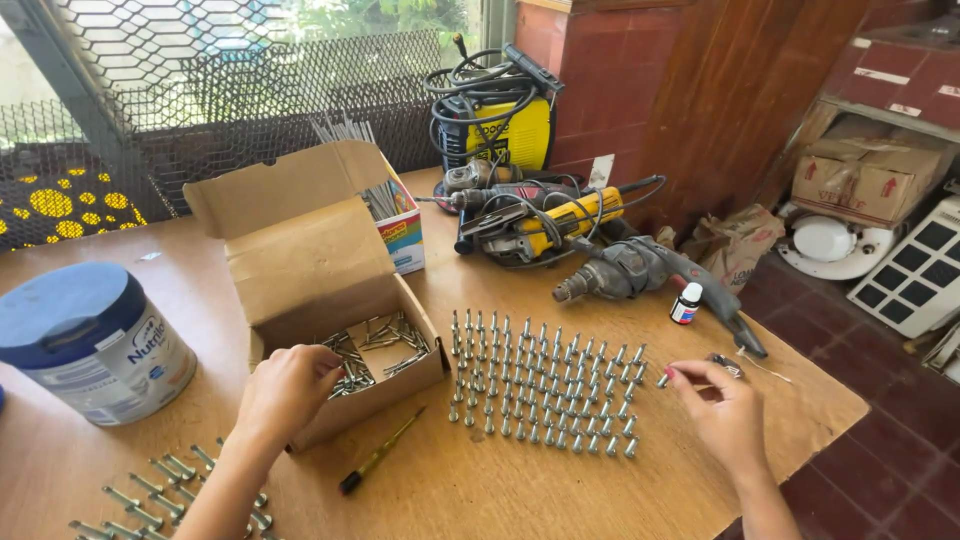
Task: Manually screwing nuts onto bolts at a workshop table.
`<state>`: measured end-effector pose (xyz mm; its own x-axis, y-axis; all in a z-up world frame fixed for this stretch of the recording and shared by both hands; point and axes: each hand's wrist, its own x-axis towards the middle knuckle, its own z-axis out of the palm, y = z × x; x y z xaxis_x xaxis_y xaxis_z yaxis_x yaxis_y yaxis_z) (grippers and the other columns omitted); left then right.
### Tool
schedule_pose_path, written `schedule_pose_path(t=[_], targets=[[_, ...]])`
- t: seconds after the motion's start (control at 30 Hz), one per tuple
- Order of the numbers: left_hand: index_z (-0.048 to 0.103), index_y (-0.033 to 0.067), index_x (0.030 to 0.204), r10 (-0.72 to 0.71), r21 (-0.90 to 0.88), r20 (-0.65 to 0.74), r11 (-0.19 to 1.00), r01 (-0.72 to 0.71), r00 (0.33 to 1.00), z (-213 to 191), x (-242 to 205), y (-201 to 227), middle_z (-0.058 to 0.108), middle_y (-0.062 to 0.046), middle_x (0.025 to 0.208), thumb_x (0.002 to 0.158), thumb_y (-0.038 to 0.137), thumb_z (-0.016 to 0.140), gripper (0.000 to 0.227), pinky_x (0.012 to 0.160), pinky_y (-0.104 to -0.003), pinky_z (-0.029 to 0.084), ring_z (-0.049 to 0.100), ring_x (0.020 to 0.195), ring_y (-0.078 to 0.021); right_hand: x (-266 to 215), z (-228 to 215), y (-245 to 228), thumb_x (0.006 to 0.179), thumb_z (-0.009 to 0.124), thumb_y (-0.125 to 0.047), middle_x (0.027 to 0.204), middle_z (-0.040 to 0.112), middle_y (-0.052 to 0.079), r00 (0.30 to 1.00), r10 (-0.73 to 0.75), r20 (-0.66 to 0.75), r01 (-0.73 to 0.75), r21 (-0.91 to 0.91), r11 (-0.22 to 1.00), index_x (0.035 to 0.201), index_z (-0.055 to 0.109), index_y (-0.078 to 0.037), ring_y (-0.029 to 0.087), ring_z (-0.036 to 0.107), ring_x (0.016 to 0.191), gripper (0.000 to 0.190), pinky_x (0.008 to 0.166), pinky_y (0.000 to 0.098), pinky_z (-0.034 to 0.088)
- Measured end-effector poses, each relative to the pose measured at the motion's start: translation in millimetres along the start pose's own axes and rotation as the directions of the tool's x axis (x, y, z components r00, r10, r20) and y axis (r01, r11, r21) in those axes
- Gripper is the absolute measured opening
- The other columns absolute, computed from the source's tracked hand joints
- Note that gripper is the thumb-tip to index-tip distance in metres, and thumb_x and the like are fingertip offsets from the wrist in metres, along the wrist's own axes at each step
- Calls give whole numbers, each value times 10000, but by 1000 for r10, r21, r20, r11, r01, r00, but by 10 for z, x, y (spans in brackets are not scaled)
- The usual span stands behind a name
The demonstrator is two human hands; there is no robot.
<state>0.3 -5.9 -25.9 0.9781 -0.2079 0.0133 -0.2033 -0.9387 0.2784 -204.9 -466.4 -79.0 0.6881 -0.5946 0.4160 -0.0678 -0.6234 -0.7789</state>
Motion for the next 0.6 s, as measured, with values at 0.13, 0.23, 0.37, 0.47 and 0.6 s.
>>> schedule_pose_path(t=[0.13,0.23,0.37,0.47,0.6], targets=[[823,278,1041,-67,71,123,996,59,990,63,257,34,800,-16,1046,892,349,642,245,811,-418,575,720,974,-298,-47,126,107,883,775,-143,959,833,9,998,66,6,-66,-20,998,960,855,-96,98,724,820,120,792,229,572],[837,288,953,-66,131,229,991,37,971,178,396,14,803,6,990,877,396,727,172,779,-364,562,720,953,-236,-72,144,109,881,766,-137,947,843,8,997,55,55,-52,-62,997,971,858,-106,107,751,817,132,767,229,594],[830,329,950,-98,167,339,985,42,936,203,468,69,783,31,999,797,314,747,175,784,-318,551,703,943,-181,-69,128,145,874,778,-162,970,846,-1,991,98,92,-90,-85,992,990,862,-119,106,716,707,149,720,224,575],[803,346,977,-130,229,396,973,39,909,314,560,24,749,4,1064,793,203,668,270,805,-322,544,690,987,-206,-65,126,170,871,784,-167,955,847,-9,990,101,101,-93,-83,992,980,865,-120,104,696,676,144,700,223,561],[776,365,1033,-121,291,461,957,-21,879,360,596,21,744,1,1137,813,140,592,365,836,-339,541,696,1050,-219,-71,149,218,863,790,-178,955,850,-21,988,92,126,-79,-100,992,986,869,-140,96,660,627,151,687,227,543]])
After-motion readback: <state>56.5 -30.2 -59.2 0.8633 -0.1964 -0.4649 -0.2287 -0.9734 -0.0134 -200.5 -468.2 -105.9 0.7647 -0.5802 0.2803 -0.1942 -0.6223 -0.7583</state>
